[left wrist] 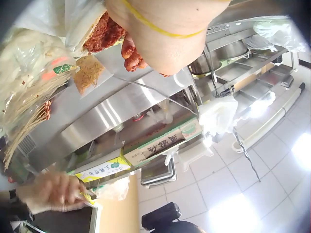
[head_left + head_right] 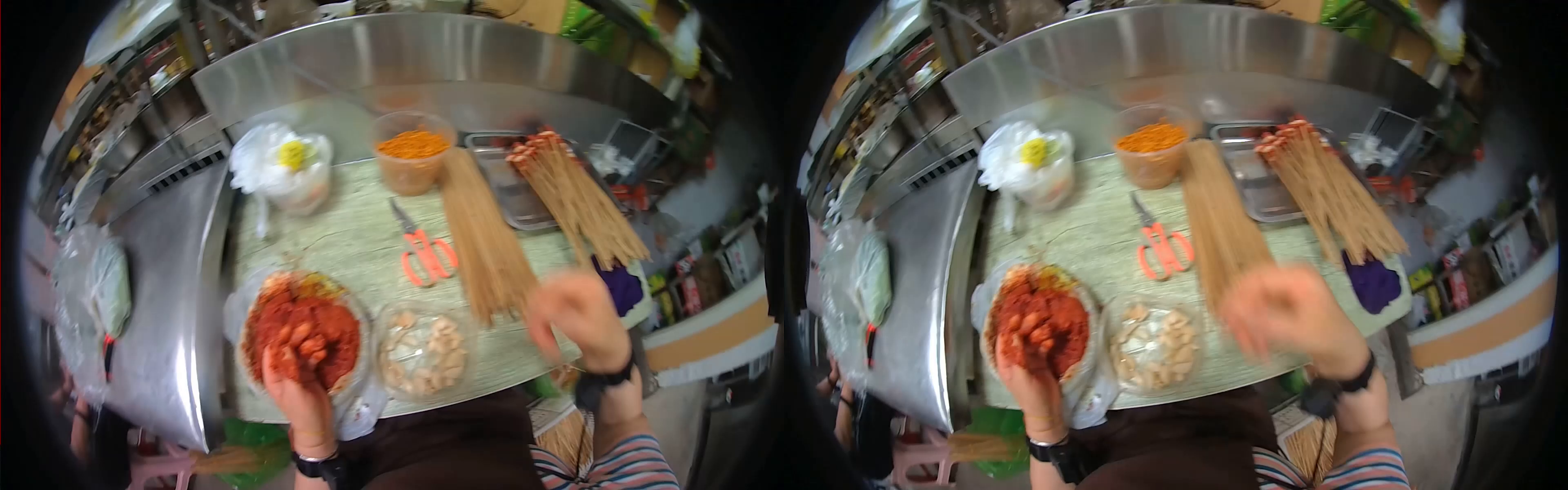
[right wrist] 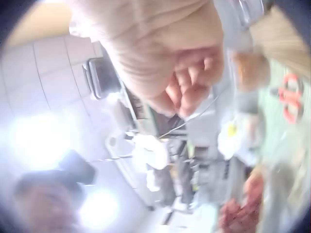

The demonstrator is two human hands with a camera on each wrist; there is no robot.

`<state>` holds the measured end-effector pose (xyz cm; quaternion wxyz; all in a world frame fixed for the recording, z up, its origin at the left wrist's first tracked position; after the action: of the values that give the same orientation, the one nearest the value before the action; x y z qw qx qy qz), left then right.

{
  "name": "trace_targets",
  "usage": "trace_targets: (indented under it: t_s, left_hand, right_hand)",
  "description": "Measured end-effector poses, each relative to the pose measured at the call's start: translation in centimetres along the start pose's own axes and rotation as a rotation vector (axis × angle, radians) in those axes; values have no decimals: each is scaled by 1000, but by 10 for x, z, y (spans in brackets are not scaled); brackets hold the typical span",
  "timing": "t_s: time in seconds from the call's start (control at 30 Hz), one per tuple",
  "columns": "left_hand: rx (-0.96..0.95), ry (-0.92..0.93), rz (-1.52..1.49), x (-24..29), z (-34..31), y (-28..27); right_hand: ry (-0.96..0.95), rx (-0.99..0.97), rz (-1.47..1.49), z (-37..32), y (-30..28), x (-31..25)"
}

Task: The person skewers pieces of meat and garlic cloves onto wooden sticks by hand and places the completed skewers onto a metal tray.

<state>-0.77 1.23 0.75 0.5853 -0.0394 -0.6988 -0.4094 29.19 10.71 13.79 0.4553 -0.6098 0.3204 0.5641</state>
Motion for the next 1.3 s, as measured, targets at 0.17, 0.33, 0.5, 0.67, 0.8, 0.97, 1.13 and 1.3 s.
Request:
trace_targets:
  t_s: [0.17, 0.33, 0.5, 0.67, 0.8, 0.97, 1.13, 1.3]
  left_hand:
    - [7, 29, -19, -2, -1, -3]
    - [-21, 24, 2, 0, -1, -2]
    - [6, 22, -9, 1, -3, 0]
    - [-17, 19, -51, 1, -2, -1]
    - [-5, -7, -39, 0, -1, -5]
    - [-8, -25, -14, 0, -2, -3]
    - [-41, 10, -10, 1, 0, -3]
    - [-51, 10, -4, -2, 1, -6]
  right_hand:
    - [-296, 349, -681, 115, -25, 112]
    - [-78, 231, -1132, 155, 2, 138]
    - [29, 196, -1146, 175, -7, 165]
    - [394, 157, -572, 160, -34, 145]
    - [464, 174, -289, 150, -48, 136]
    - [500, 141, -113, 133, -58, 114]
    - [238, 264, 108, 94, -58, 71]
    - [-19, 293, 279, 39, -20, 45]
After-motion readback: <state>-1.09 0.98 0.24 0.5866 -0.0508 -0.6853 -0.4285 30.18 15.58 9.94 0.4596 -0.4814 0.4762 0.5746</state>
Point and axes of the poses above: each hand's wrist, its own z-axis towards the middle knuckle, its own y-axis out of the palm, x = y × z, the point moved 1 cm from there along z, towards the middle knuckle, and after that the axes turned 12 degrees about x, right-handed, at the moved point
